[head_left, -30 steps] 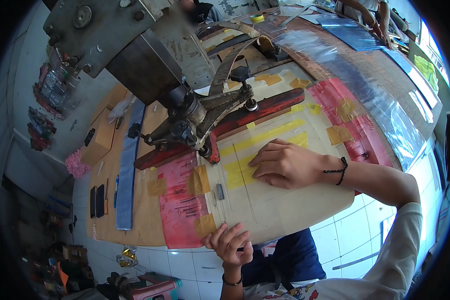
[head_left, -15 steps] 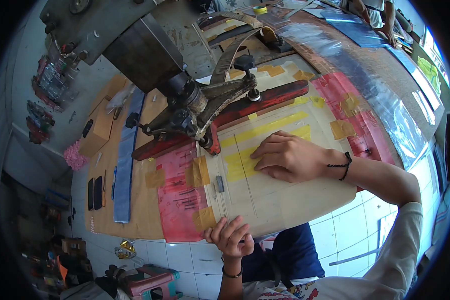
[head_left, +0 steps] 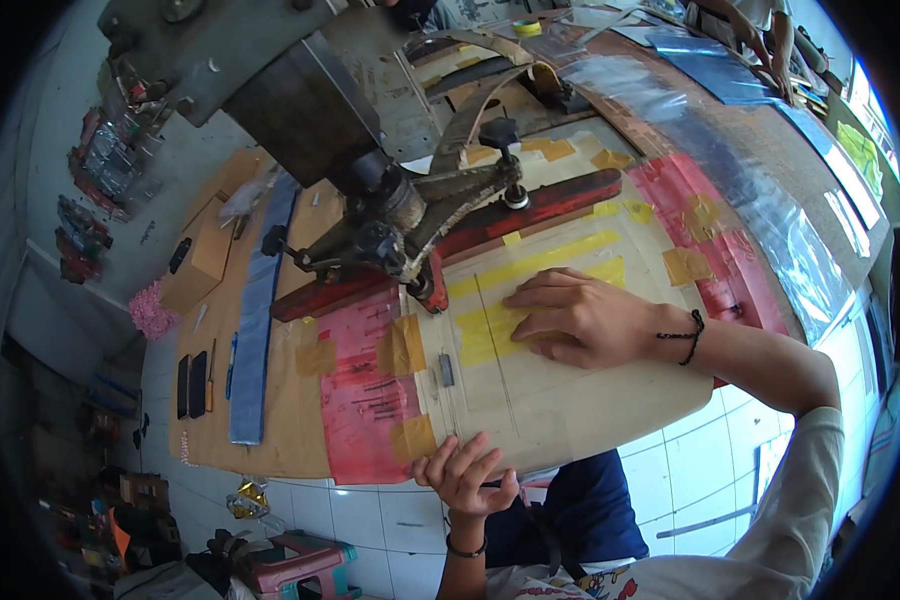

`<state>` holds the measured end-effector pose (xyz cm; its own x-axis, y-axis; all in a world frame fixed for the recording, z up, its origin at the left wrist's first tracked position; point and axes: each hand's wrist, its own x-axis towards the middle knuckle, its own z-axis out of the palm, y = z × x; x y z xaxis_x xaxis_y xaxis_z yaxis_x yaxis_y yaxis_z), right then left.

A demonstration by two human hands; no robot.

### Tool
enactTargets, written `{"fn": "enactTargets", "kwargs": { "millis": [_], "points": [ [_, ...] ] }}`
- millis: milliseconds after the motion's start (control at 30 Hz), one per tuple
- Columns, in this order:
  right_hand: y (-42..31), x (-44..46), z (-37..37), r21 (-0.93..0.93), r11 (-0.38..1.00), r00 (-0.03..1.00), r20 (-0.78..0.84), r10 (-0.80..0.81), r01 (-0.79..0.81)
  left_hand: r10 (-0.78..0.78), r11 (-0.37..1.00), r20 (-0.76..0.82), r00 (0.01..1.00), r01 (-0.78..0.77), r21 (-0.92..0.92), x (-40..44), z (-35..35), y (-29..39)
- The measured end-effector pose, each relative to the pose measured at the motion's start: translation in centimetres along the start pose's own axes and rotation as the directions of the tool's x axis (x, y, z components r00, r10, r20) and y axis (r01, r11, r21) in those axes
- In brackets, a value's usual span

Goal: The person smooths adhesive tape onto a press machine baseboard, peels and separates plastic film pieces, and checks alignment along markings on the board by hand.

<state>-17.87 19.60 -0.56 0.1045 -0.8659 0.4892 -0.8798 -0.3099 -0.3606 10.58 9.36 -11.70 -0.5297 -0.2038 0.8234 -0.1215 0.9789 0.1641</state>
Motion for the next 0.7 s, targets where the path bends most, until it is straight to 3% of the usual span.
{"fn": "enactTargets", "kwargs": {
  "millis": [467,700],
  "points": [
    [-0.32,0.07,-0.43,-0.015,0.997,0.995,0.074,0.074,-0.073,0.021,1.000,-0.020,1.000,-0.021,0.009,-0.13,0.23,-0.13],
    [-0.30,0.12,-0.37,-0.021,0.998,0.998,0.031,0.057,-0.056,0.002,1.000,-0.021,1.000,-0.002,0.006,-0.26,0.23,-0.07]
  ]
}}
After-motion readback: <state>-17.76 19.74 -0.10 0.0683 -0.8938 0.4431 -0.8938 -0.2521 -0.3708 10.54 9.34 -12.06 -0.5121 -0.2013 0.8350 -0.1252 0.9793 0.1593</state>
